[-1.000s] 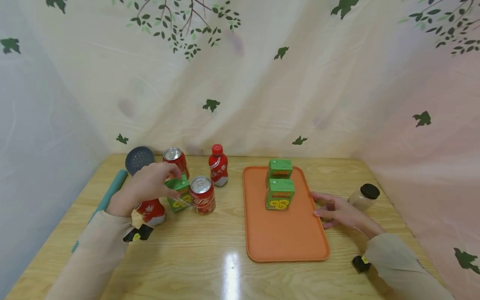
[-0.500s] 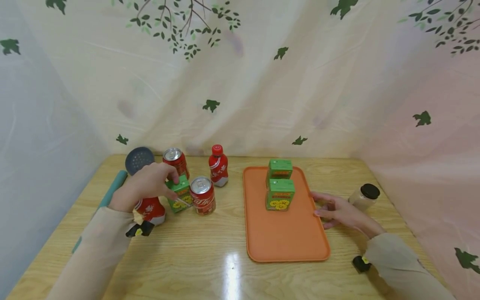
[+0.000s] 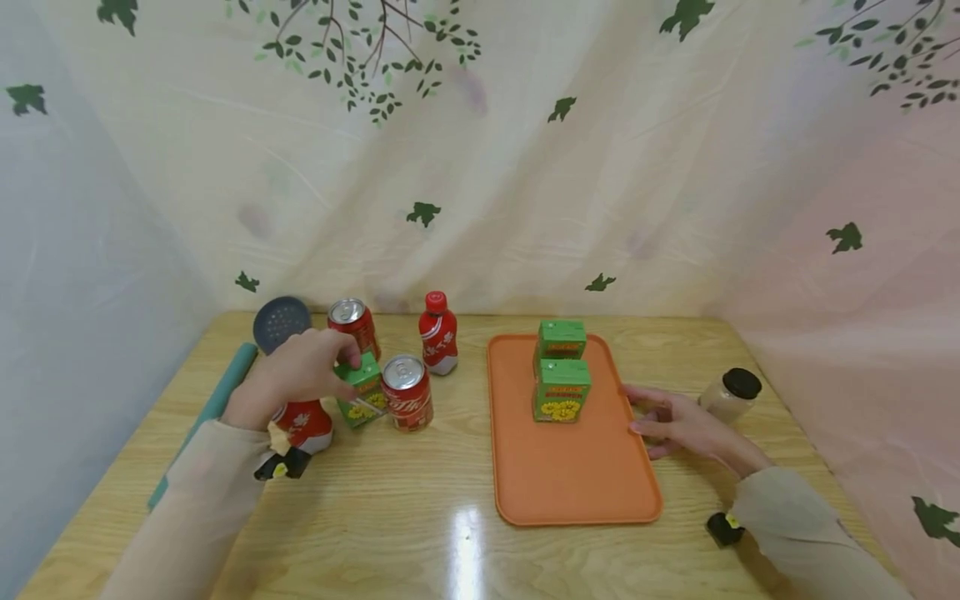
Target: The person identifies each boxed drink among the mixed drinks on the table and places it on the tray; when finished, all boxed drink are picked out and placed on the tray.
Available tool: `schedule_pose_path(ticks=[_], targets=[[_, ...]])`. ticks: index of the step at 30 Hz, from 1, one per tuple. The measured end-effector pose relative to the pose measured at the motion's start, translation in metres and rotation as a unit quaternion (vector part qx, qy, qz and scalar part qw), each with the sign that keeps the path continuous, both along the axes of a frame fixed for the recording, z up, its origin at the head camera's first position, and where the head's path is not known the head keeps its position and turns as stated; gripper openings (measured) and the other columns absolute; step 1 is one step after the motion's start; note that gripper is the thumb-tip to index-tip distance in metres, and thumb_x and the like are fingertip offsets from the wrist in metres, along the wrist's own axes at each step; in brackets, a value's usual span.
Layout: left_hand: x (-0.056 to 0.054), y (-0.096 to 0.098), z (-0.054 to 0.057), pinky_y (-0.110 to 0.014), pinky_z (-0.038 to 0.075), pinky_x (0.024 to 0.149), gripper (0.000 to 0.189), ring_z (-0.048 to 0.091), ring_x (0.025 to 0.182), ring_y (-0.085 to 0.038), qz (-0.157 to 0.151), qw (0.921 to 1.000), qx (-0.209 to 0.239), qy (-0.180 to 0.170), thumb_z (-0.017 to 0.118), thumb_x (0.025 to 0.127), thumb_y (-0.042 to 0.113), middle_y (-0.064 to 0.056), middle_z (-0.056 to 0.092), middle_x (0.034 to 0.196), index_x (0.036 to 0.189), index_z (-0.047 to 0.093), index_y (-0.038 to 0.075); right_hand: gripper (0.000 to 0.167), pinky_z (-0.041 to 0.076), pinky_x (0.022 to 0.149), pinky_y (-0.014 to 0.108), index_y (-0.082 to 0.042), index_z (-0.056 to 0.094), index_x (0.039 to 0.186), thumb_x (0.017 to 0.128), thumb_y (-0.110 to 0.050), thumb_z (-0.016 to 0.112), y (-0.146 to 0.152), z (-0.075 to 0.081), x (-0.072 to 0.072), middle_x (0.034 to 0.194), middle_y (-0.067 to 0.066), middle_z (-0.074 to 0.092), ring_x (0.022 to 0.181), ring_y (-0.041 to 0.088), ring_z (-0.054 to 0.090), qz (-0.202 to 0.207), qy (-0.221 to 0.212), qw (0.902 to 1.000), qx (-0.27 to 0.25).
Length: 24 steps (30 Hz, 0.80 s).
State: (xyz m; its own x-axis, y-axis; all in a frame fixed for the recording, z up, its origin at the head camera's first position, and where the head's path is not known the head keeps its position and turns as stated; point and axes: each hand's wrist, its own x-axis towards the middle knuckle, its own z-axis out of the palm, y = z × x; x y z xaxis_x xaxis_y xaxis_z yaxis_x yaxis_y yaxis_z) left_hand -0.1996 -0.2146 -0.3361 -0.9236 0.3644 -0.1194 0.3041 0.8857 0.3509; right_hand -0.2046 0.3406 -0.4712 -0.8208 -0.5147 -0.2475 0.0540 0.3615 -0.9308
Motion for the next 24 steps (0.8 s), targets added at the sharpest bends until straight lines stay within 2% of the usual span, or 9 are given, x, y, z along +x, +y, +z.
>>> schedule_pose_path(ticks=[8, 13, 18, 22, 24], targets=[[0.003, -0.002, -0.001, -0.04, 0.053, 0.07, 0.029, 0.06, 0.08, -0.023, 0.014, 0.9997, 0.009, 0.017, 0.087, 0.075, 0.014, -0.006, 0.069, 0.098, 0.096, 0.067, 0.011, 0.076, 0.06, 0.073, 0.049, -0.002, 0.019, 0.161, 0.101, -0.013, 0.065, 0.0, 0.001, 0.0, 0.157, 0.031, 0.025, 0.095, 0.024, 0.066, 0.005, -0.003, 1.0, -0.005], [0.003, -0.005, -0.003, -0.037, 0.052, 0.067, 0.031, 0.061, 0.079, -0.02, 0.021, 0.9971, 0.054, 0.049, 0.085, 0.077, 0.017, -0.006, 0.07, 0.098, 0.102, 0.069, 0.009, 0.076, 0.06, 0.073, 0.048, 0.0, 0.017, 0.161, 0.102, -0.012, 0.063, 0.001, 0.003, 0.002, 0.156, 0.034, 0.023, 0.095, 0.024, 0.066, 0.01, -0.003, 0.9998, -0.014], [0.006, -0.009, -0.001, -0.037, 0.056, 0.069, 0.031, 0.065, 0.086, -0.023, 0.038, 0.9886, 0.117, 0.087, 0.082, 0.081, 0.02, -0.01, 0.071, 0.105, 0.107, 0.069, 0.008, 0.076, 0.061, 0.072, 0.047, 0.001, 0.017, 0.16, 0.101, -0.011, 0.063, 0.0, 0.005, 0.004, 0.156, 0.034, 0.023, 0.093, 0.023, 0.066, 0.011, -0.001, 0.9998, -0.018], [0.009, -0.009, 0.005, -0.037, 0.056, 0.072, 0.032, 0.063, 0.089, -0.026, 0.058, 0.9783, 0.167, 0.109, 0.08, 0.082, 0.017, -0.011, 0.07, 0.105, 0.11, 0.069, 0.007, 0.076, 0.061, 0.071, 0.046, 0.002, 0.018, 0.16, 0.101, -0.011, 0.064, 0.0, 0.006, 0.004, 0.156, 0.034, 0.023, 0.093, 0.023, 0.065, 0.009, 0.002, 0.9998, -0.016], [0.01, -0.008, 0.008, -0.035, 0.056, 0.071, 0.031, 0.064, 0.086, -0.025, 0.058, 0.9717, 0.189, 0.13, 0.08, 0.082, 0.014, -0.012, 0.07, 0.103, 0.109, 0.069, 0.006, 0.076, 0.061, 0.071, 0.047, 0.002, 0.018, 0.16, 0.101, -0.011, 0.064, 0.0, 0.005, 0.004, 0.156, 0.034, 0.023, 0.094, 0.023, 0.065, 0.009, 0.005, 0.9999, -0.014]])
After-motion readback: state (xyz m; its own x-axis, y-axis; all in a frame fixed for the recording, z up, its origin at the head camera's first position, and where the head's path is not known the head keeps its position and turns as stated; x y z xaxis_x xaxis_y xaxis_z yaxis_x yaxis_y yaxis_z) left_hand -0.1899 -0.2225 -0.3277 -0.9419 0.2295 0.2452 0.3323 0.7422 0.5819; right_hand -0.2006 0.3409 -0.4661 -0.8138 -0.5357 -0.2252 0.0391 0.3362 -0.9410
